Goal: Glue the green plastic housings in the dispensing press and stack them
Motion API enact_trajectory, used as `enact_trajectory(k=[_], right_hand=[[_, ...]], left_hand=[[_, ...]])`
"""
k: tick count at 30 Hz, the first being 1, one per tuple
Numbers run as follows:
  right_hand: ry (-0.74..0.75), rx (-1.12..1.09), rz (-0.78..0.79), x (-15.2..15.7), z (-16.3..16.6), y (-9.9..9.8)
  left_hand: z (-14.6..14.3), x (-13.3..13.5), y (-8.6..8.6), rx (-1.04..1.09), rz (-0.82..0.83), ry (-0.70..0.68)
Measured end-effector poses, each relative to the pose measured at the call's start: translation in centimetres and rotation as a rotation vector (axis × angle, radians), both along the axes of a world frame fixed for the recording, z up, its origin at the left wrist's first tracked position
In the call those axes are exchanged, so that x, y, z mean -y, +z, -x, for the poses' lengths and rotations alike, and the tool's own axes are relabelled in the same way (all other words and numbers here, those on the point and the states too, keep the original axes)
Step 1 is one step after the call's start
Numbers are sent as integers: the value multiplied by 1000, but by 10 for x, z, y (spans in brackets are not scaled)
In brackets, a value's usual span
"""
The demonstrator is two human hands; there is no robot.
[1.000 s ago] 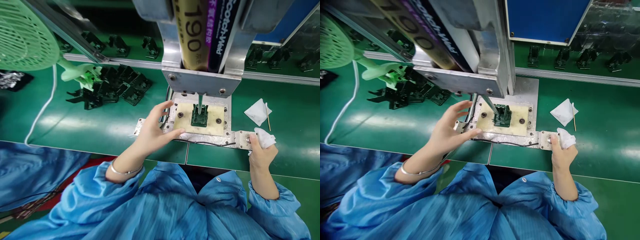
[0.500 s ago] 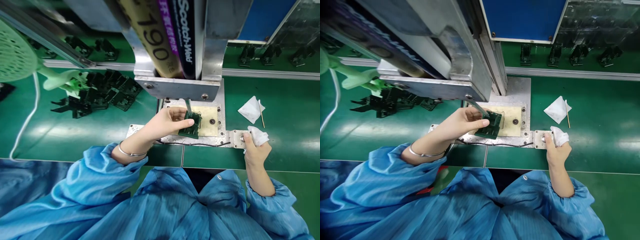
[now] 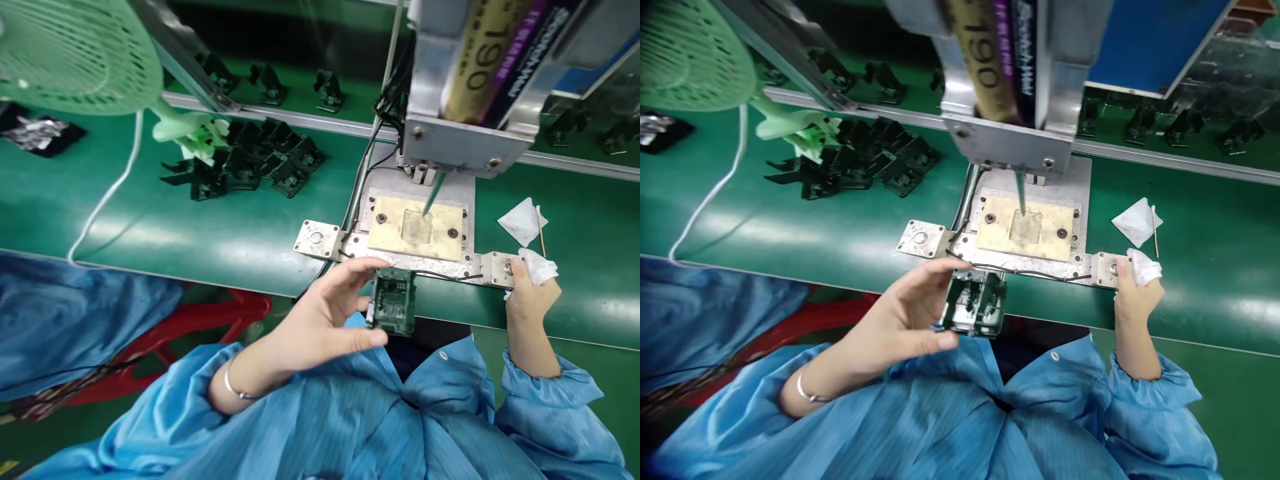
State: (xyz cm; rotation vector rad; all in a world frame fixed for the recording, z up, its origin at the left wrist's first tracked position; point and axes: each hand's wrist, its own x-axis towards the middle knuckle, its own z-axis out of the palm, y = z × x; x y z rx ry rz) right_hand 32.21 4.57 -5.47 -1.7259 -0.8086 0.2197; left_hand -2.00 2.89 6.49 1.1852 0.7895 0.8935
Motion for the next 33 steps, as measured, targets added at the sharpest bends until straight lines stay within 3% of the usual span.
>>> enact_trajectory(k=[3, 5, 7, 9, 11, 14, 17, 23, 30, 33], right_hand=[[-237, 167, 27, 18, 10, 10], [-264, 326, -12, 43, 24, 24], [0, 511, -130, 72, 43, 47], [390, 649, -250, 95, 64, 74], [796, 634, -195, 106, 82, 102], [1038, 550, -114, 101, 98, 132], [1094, 512, -163, 86, 105, 143], [1152, 625, -322, 67, 117, 143], [1188, 702, -183, 74, 106, 149], [1202, 730, -211, 73, 103, 151]], left_hand=[[-2, 18, 11, 46, -207, -12], [-1, 23, 17, 18, -334, -15], [0, 24, 22, 8, -411, -35], [0, 23, 24, 11, -463, -42], [-3, 21, 25, 15, -518, -46], [-9, 19, 25, 11, -569, -58], [-14, 19, 27, -4, -556, -75], [-14, 21, 31, -12, -548, -105], [-13, 23, 30, -54, -424, -153], [-16, 23, 30, 4, -375, -196]])
